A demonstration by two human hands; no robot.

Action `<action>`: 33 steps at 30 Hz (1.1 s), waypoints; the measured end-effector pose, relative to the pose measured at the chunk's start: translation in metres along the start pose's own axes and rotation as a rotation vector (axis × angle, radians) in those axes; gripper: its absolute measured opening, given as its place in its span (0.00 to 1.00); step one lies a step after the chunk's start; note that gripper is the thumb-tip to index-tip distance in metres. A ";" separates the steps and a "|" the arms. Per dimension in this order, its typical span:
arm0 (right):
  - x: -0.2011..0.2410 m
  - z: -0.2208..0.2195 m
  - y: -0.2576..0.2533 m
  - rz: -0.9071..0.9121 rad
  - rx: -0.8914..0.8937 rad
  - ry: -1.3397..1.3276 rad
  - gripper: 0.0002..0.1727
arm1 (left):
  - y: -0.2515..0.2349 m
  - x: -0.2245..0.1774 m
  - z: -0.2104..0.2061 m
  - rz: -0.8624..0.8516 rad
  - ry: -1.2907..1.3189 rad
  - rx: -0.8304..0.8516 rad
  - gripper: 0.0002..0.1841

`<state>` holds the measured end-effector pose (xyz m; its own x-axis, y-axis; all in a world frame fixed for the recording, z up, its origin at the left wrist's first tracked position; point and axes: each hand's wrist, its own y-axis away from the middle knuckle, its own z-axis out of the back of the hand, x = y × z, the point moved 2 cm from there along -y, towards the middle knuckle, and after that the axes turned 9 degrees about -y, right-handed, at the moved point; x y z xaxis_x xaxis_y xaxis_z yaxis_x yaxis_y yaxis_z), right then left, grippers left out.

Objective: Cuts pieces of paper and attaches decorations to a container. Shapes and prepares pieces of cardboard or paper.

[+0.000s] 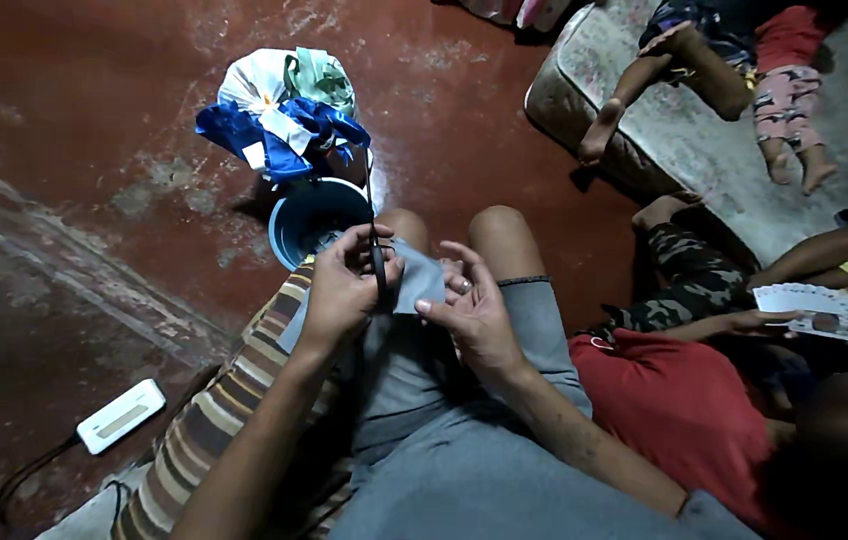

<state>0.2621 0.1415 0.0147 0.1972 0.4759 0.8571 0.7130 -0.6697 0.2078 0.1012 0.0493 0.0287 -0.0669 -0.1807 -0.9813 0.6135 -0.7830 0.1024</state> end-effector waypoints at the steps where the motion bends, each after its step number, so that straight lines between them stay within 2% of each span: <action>1: 0.000 0.001 -0.002 0.056 0.016 0.029 0.45 | -0.001 0.001 0.002 -0.013 -0.009 0.001 0.22; 3: -0.005 0.004 -0.007 0.131 0.028 0.081 0.37 | 0.000 0.006 0.009 -0.022 -0.054 -0.024 0.22; 5: -0.015 0.011 -0.008 0.118 -0.037 0.159 0.23 | 0.006 0.015 0.021 -0.008 -0.135 -0.045 0.22; 6: -0.020 0.014 -0.009 0.084 -0.074 0.183 0.20 | 0.012 0.017 0.027 0.018 -0.174 -0.038 0.22; 8: -0.027 0.018 -0.008 0.009 -0.109 0.228 0.19 | 0.032 0.015 0.034 0.110 -0.184 0.073 0.19; 11: -0.028 0.016 -0.006 -0.045 -0.099 0.288 0.20 | 0.073 0.007 0.034 0.292 -0.111 0.338 0.19; 14: -0.031 0.014 -0.004 -0.060 -0.082 0.277 0.20 | 0.112 0.009 0.028 0.375 -0.171 0.461 0.22; 19: -0.035 0.016 -0.003 -0.082 -0.111 0.215 0.24 | 0.145 0.030 0.021 0.420 -0.193 0.538 0.26; 25: -0.031 0.013 -0.003 -0.148 -0.095 0.177 0.29 | 0.132 0.043 0.009 0.397 -0.195 0.516 0.26; 33: -0.034 0.016 -0.003 -0.140 -0.075 0.171 0.32 | 0.119 0.052 0.000 0.357 -0.163 0.501 0.25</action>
<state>0.2642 0.1364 -0.0221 -0.0218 0.4676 0.8837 0.6721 -0.6475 0.3592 0.1707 -0.0537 -0.0098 -0.0694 -0.5397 -0.8390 0.1806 -0.8339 0.5215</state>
